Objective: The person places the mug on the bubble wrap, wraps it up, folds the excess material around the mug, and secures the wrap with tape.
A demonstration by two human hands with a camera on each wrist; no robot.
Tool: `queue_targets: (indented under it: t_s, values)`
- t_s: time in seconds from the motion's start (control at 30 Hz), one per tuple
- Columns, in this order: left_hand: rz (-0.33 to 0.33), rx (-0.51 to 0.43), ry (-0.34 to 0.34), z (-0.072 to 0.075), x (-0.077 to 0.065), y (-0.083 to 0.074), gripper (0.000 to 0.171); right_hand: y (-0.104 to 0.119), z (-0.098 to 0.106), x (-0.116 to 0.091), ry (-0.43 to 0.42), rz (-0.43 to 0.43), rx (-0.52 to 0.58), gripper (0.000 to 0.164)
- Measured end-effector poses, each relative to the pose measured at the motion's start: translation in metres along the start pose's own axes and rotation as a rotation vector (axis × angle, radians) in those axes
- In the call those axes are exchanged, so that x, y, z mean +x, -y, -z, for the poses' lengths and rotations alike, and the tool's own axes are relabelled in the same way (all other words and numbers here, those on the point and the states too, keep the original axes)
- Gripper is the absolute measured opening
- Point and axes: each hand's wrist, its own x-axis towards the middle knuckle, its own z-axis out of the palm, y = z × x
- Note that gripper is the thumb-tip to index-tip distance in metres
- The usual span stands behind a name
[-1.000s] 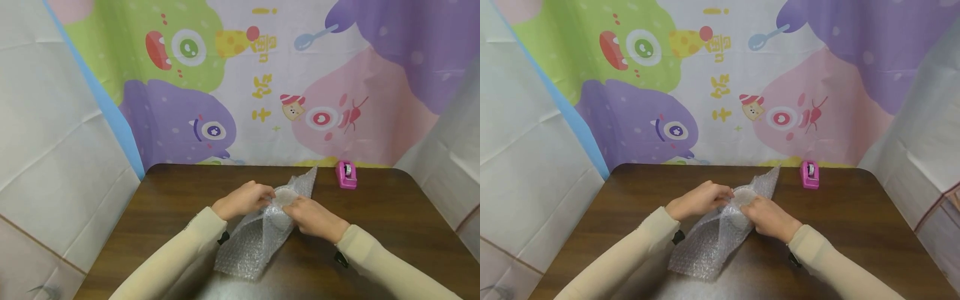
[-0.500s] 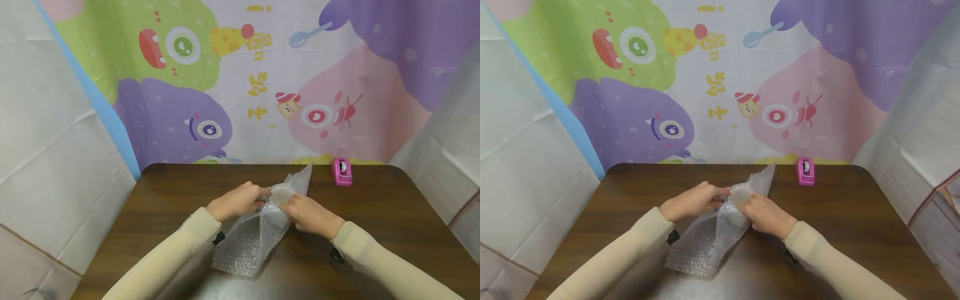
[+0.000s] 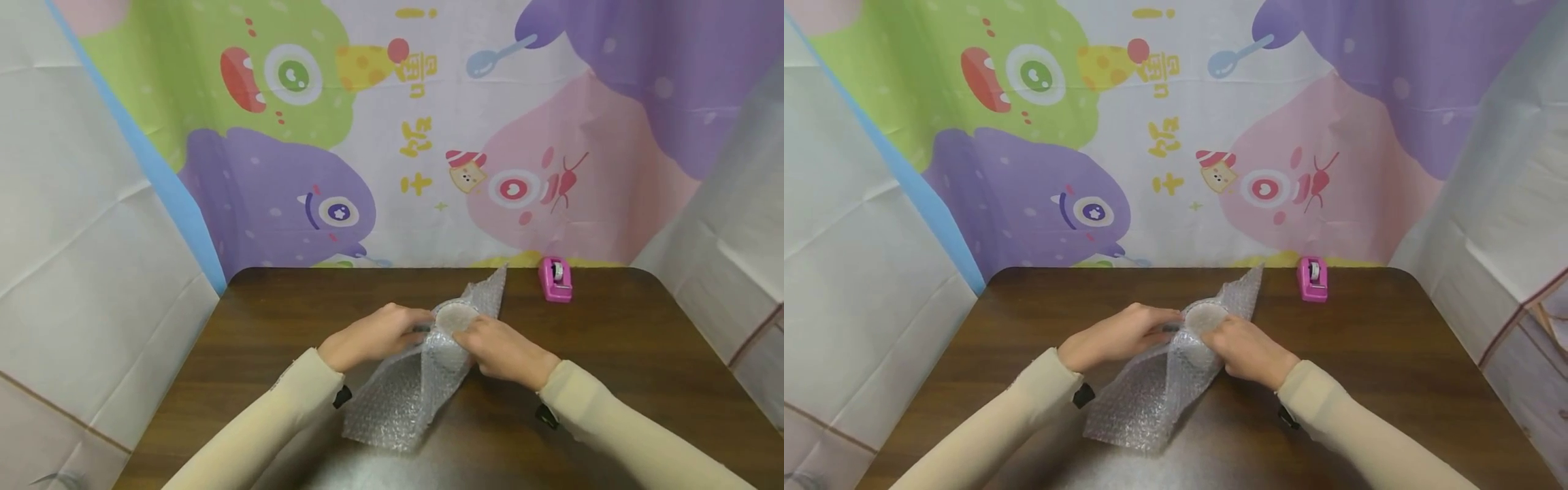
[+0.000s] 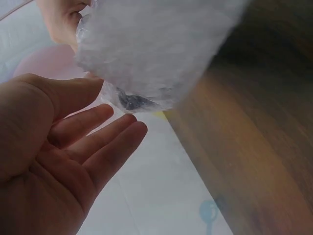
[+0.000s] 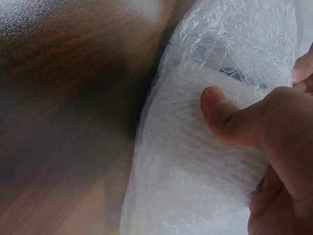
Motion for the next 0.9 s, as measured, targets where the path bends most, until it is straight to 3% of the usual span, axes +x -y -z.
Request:
queue_targets:
  t_s: [0.13, 0.23, 0.5, 0.6, 0.73, 0.9]
  values:
    - [0.025, 0.002, 0.0, -0.001, -0.011, 0.0, 0.038, 0.0, 0.0, 0.0, -0.002, -0.006, 0.01, 0.035]
    - [0.009, 0.038, -0.016, -0.001, -0.019, -0.001, 0.039, 0.001, 0.001, 0.0, -0.009, -0.003, 0.009, 0.035]
    - [-0.143, 0.219, -0.193, 0.001, -0.036, -0.008, 0.032, 0.0, 0.0, 0.0, -0.009, -0.004, 0.007, 0.035]
    - [-0.201, 0.271, -0.228, 0.003, -0.04, -0.013, 0.03, 0.0, 0.0, 0.0, -0.011, 0.0, 0.007, 0.035]
    - [-0.269, 0.308, -0.205, 0.005, -0.043, -0.019, 0.029, 0.0, 0.0, 0.0, -0.014, 0.008, -0.002, 0.035]
    - [-0.306, 0.299, -0.14, 0.006, -0.049, -0.024, 0.023, 0.0, 0.0, 0.0, -0.023, 0.015, -0.011, 0.034]
